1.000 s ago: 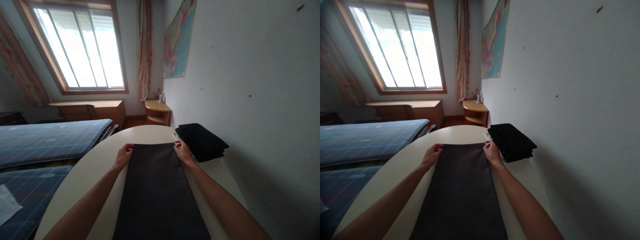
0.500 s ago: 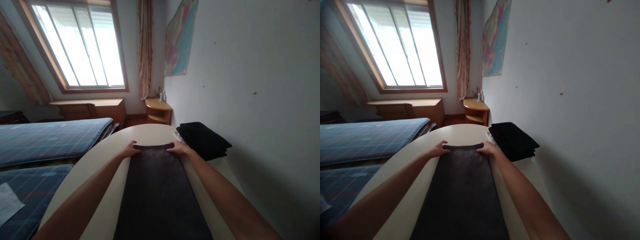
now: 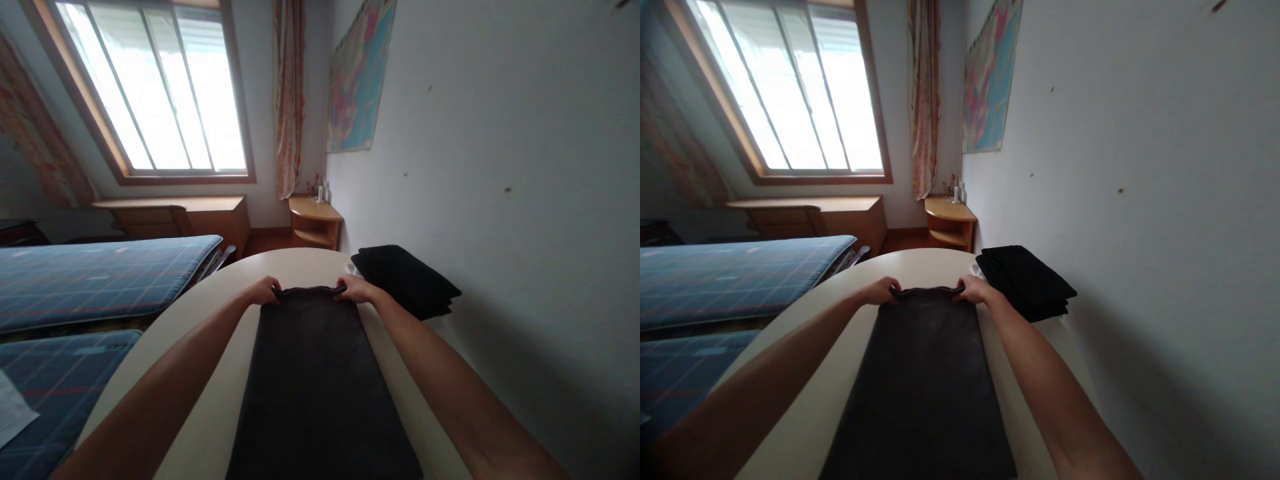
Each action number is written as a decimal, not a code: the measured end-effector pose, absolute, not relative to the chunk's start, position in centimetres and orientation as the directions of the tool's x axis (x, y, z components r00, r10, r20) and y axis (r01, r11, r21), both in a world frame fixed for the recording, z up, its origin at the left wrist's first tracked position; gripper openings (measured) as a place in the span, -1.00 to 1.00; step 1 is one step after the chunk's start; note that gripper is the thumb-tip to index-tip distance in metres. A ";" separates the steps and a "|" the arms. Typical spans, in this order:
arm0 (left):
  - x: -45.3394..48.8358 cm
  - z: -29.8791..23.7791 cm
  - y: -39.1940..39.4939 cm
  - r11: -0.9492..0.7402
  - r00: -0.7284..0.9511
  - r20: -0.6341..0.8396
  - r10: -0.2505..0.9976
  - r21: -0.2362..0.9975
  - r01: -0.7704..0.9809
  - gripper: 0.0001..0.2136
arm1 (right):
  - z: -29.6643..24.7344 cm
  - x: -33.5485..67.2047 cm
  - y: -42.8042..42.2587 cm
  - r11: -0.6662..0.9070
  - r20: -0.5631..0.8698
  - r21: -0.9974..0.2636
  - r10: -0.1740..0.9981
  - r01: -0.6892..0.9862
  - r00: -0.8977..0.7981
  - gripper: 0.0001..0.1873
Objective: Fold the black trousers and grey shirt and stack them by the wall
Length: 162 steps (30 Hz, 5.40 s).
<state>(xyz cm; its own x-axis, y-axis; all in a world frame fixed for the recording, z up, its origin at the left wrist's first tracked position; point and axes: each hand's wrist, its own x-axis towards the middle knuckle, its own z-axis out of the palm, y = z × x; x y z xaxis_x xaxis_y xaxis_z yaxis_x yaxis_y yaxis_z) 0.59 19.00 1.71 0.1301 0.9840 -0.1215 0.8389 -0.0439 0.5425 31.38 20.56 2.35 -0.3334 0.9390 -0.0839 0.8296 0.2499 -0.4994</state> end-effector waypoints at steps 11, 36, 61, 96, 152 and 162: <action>-0.9 8.1 14.2 -0.320 0.279 0.160 0.947 0.561 0.763 -0.59 | 7.0 32.6 16.4 0.401 0.242 -0.483 0.916 0.778 -0.321 -0.76; 0.2 8.0 -0.3 -0.459 0.287 0.378 0.880 0.518 0.722 -0.78 | 7.8 34.6 4.6 0.643 0.532 -0.518 0.759 0.564 -0.376 -0.77; 1.2 4.5 13.9 -0.318 0.138 0.327 0.935 0.596 0.737 -0.74 | -0.3 36.3 5.3 0.591 0.246 -0.532 0.793 0.606 -0.558 -0.80; 0.7 9.1 1.1 -0.541 0.308 0.456 0.835 0.576 0.613 -0.83 | 10.5 35.0 7.1 0.638 0.317 -0.556 0.755 0.533 -0.574 -0.79; 4.2 -3.8 -0.2 -0.148 0.079 0.227 0.971 0.306 0.941 -0.50 | -1.0 31.1 -0.4 0.315 0.216 -0.441 0.946 0.840 -0.241 -0.43; 0.6 -4.3 1.4 -0.209 0.088 0.251 0.964 0.510 0.835 -0.50 | -2.6 34.2 1.7 0.364 0.200 -0.379 0.930 0.851 -0.309 -0.40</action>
<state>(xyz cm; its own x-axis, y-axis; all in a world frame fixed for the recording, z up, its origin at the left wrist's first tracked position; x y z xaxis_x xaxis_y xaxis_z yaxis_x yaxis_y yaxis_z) 0.63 1.36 -4.31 0.0877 0.9640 0.2510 0.8345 -0.2086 0.5099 34.17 1.71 -2.62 -0.3086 0.9298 0.2004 0.8510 0.3640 -0.3786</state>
